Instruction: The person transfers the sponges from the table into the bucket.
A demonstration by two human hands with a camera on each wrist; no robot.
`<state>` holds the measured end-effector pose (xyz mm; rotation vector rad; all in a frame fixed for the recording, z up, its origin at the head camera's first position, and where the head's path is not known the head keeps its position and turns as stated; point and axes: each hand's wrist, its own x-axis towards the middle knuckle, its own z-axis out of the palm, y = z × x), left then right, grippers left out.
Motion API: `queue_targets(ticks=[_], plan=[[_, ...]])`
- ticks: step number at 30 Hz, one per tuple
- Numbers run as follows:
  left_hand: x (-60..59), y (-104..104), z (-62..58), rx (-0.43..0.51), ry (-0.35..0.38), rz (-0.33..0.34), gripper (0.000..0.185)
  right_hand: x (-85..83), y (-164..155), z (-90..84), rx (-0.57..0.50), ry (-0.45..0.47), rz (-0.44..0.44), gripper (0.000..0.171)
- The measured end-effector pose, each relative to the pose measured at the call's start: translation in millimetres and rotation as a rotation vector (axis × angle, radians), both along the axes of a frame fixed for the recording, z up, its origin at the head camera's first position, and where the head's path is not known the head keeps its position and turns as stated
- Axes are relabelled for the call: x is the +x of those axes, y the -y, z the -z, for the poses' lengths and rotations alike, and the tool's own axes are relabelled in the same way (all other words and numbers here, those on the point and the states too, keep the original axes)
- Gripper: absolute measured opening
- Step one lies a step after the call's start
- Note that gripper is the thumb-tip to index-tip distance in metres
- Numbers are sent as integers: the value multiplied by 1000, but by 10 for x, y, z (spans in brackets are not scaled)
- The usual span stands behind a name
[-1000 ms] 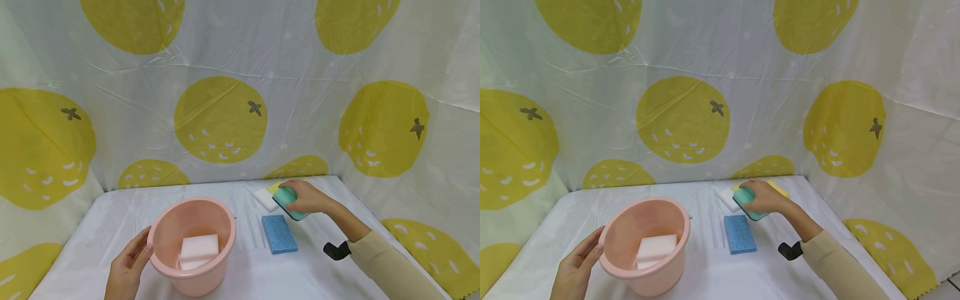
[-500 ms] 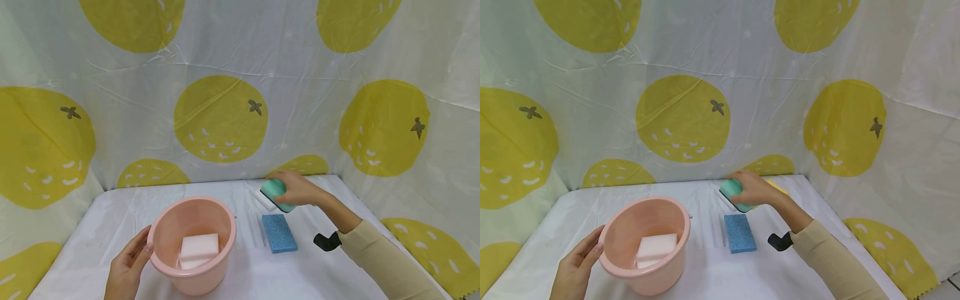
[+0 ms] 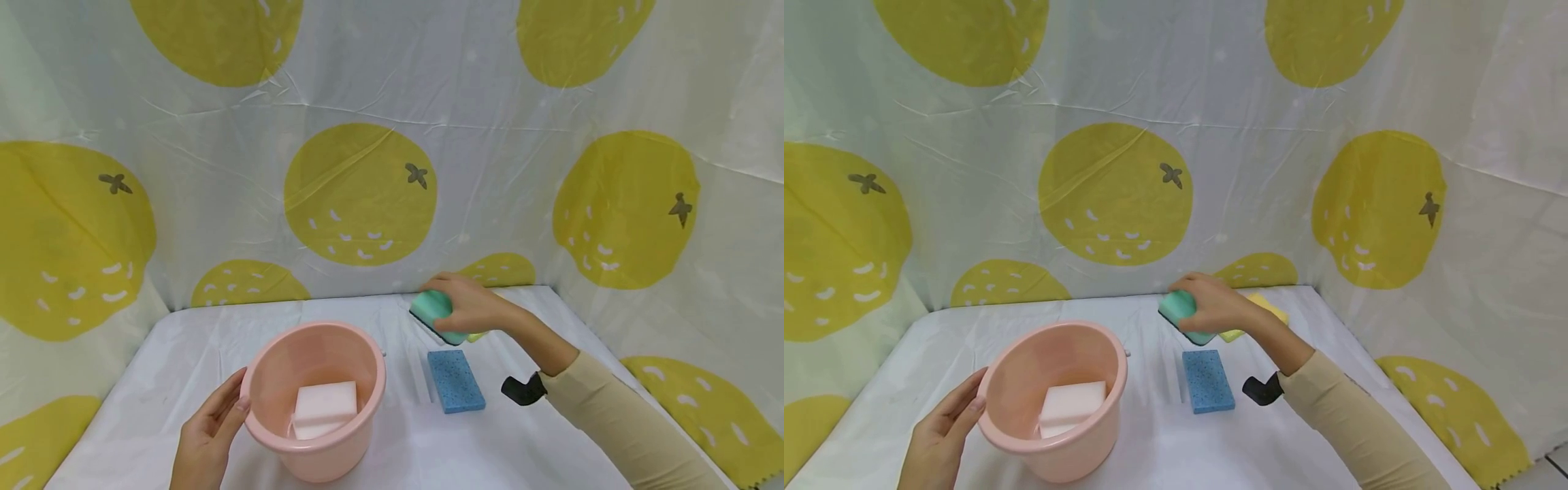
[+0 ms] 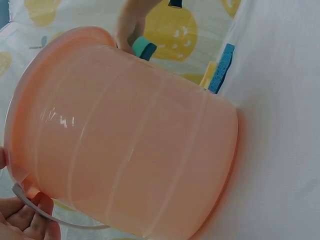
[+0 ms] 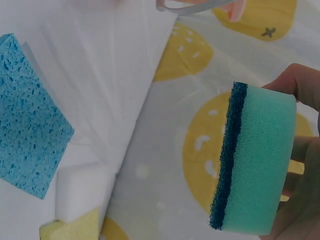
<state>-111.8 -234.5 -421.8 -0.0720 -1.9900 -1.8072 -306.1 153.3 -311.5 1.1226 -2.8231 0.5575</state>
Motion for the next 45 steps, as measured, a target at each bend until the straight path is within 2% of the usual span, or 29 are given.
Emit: queue_targets(ticks=[18, 31, 38, 45], plan=[[2, -25, -13, -2, 13, -13, 45, 86, 283, -165, 44, -28, -76, 64], [5, -15, -4, 5, 7, -8, 45, 159, 494, -229, 56, 2, -93, 65], [-3, -1, 6, -2, -3, -7, 45, 208, 631, -294, 53, 2, -153, 64], [-28, 30, 72, 7, -41, 7, 43, 240, 775, -298, 55, -7, -238, 63]])
